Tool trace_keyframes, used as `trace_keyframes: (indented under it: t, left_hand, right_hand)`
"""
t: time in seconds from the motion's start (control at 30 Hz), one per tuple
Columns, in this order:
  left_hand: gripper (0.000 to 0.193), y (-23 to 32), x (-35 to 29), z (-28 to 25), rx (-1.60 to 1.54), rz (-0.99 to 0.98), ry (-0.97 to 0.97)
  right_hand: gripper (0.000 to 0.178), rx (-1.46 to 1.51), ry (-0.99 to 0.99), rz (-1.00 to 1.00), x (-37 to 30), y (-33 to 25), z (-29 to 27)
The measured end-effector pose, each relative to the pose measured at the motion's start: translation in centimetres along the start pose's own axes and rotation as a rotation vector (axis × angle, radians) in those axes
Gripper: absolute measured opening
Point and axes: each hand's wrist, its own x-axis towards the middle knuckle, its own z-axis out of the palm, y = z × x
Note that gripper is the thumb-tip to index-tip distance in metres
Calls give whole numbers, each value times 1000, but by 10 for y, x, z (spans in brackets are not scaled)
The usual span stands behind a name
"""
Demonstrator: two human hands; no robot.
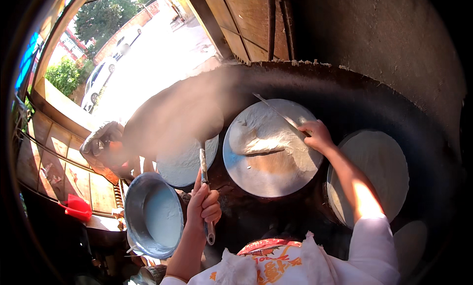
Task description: The person spreads batter onto multiple heated circular surfaces using a ladle and a stick to form thin flatbreads, then removes and stacks the finished items.
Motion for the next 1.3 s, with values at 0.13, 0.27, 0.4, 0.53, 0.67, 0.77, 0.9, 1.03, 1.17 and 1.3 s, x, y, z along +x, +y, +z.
trace_keyframes:
  t: [0.13, 0.27, 0.4, 0.53, 0.67, 0.77, 0.9, 1.03, 1.17, 1.3]
  left_hand:
    - [41, -15, 2, -20, -352, -61, 103]
    - [49, 4, -34, -28, -70, -1, 192]
    - [52, -2, 9, -13, 334, 19, 484]
    - [57, 6, -46, -21, 319, -27, 356]
    - [60, -20, -6, -28, 533, -165, 480]
    - [58, -31, -19, -25, 540, -196, 446]
    - [60, -26, -11, -30, 516, -247, 376]
    - [55, -22, 18, -23, 468, -253, 313]
    - [43, 38, -20, -19, -237, -369, -94]
    - [32, 69, -12, -43, -177, -300, -243]
  right_hand:
    - [29, 94, -321, -158, -8, -27, 29]
    - [30, 281, -424, -256, -17, -22, 8]
    - [34, 306, -307, -135, 7, -14, 19]
    - [38, 380, -587, -42, -26, -17, -16]
    - [41, 269, -432, 32, -33, -2, -19]
    - [36, 269, -442, -136, -43, -32, -20]
    - [33, 217, -220, -10, -102, -19, -45]
    - [31, 56, -172, -101, -130, -45, -19]
    - [32, -39, -2, -12, -207, -115, -1]
    - [36, 910, 178, 614, -176, -203, 128]
